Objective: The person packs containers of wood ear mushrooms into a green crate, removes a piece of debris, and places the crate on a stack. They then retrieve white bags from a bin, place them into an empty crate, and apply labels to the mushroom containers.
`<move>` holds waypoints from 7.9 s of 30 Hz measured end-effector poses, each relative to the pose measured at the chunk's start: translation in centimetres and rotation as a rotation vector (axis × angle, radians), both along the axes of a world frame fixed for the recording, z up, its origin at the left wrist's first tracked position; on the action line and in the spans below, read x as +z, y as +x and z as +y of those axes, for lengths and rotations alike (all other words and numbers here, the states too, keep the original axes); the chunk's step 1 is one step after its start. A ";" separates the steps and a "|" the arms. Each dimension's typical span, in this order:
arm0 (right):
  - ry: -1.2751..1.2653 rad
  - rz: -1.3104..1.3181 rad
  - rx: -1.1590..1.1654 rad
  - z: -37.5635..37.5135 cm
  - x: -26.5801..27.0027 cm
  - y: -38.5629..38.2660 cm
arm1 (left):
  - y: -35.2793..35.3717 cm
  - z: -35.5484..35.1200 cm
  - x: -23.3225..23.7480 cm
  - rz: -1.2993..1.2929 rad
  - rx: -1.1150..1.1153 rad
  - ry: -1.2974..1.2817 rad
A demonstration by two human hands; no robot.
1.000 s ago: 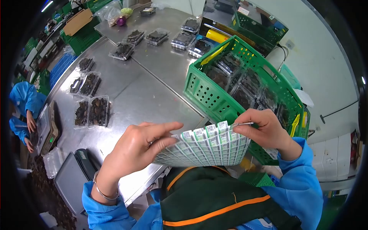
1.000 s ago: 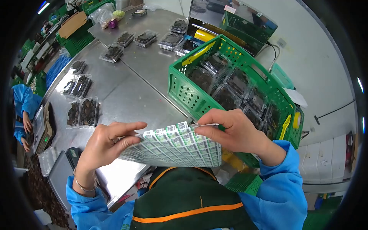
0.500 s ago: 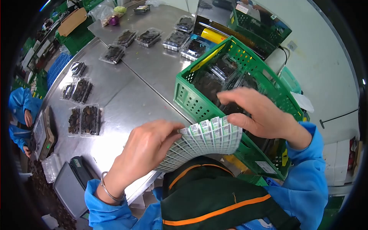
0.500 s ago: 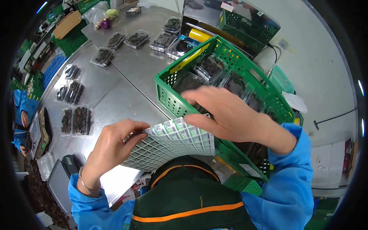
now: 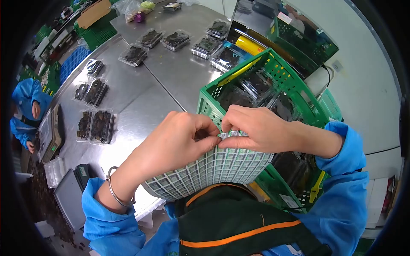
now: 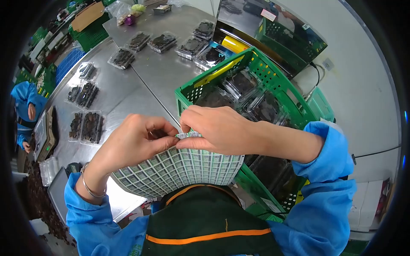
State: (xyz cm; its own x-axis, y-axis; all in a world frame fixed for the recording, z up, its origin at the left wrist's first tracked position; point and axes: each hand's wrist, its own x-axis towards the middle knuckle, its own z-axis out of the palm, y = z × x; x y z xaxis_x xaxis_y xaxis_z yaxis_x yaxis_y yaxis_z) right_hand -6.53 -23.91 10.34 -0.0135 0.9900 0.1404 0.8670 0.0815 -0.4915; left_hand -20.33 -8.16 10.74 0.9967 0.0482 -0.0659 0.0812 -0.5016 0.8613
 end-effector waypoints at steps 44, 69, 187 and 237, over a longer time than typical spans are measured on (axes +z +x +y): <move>-0.322 0.586 -0.900 -18.4 -9.9 12.4 | -16.1 7.2 -6.1 0.189 0.725 -0.098; -0.572 0.505 -1.097 -38.5 -5.9 13.5 | -5.6 7.9 -4.3 0.287 0.545 -0.044; -0.213 0.272 -0.626 -4.4 -17.6 31.6 | -13.9 19.1 -10.3 0.459 0.676 0.342; 0.617 1.406 -1.495 -7.4 -8.0 11.4 | -25.8 45.2 -35.2 0.068 1.611 -0.923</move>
State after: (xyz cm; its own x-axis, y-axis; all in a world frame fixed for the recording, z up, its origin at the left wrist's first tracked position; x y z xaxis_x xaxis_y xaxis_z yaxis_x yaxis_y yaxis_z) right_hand 4.87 -31.36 2.33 0.9084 -0.0079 -0.4180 -0.4062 0.2195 -0.8870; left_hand -46.12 37.04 -24.41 0.0267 0.7579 -0.6518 -0.0147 0.6523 0.7578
